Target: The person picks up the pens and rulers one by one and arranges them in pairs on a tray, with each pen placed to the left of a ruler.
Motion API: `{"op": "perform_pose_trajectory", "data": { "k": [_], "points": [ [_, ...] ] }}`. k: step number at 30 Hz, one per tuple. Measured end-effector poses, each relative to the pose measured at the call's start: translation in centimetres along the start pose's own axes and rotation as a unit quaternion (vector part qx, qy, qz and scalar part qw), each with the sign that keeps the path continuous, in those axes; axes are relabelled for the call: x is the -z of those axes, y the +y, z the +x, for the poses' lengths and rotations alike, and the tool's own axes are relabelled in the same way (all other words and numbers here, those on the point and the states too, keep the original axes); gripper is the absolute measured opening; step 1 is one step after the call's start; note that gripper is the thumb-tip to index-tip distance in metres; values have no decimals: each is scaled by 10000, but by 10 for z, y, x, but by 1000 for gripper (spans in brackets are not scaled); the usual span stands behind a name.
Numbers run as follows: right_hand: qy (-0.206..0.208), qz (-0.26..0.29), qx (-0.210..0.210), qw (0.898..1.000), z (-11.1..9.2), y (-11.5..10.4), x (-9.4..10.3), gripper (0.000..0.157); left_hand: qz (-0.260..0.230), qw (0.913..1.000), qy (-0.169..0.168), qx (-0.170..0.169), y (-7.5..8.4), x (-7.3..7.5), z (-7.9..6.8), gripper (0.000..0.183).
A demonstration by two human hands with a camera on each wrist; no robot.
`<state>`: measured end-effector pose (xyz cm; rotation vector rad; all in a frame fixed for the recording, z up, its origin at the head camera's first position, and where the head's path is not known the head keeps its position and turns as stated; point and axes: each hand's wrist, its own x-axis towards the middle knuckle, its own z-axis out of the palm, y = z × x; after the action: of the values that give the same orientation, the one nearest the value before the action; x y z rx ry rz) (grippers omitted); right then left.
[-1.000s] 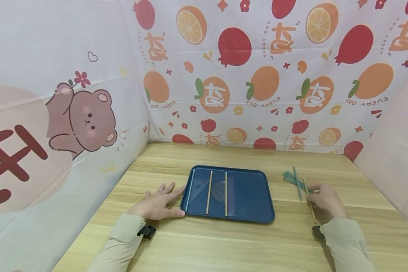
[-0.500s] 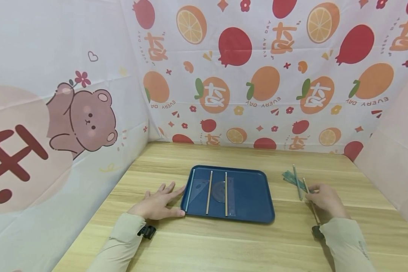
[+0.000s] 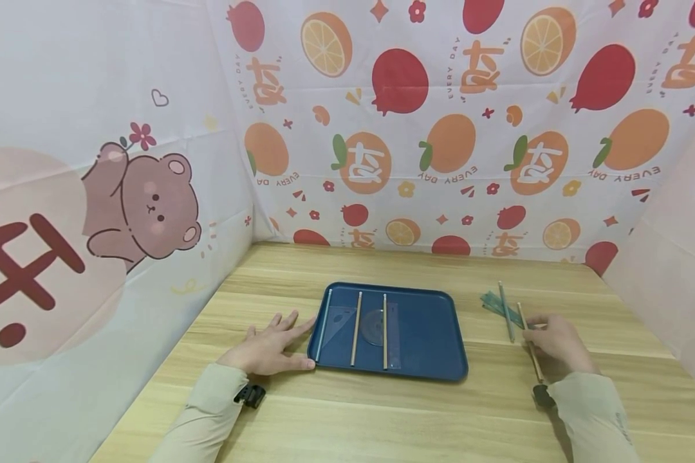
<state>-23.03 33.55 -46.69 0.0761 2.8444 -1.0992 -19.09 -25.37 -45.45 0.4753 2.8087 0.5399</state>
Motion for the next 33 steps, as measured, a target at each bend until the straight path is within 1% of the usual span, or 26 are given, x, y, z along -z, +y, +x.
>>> {"op": "perform_pose_trajectory", "data": {
  "k": [8,17,28,33],
  "points": [
    [-61,267,-160,9995,2,1,1,55,7,10000,16,16,1,1,-1,96],
    [-97,635,-112,9979,3,2,2,60,6,10000,14,27,0,-2,-1,95],
    [-205,793,6,9966,0,-5,2,64,14,10000,24,32,1,-1,-2,96],
    [-155,624,53,9979,1,-9,2,65,31,10000,36,23,1,-1,-1,96]
  ]
}}
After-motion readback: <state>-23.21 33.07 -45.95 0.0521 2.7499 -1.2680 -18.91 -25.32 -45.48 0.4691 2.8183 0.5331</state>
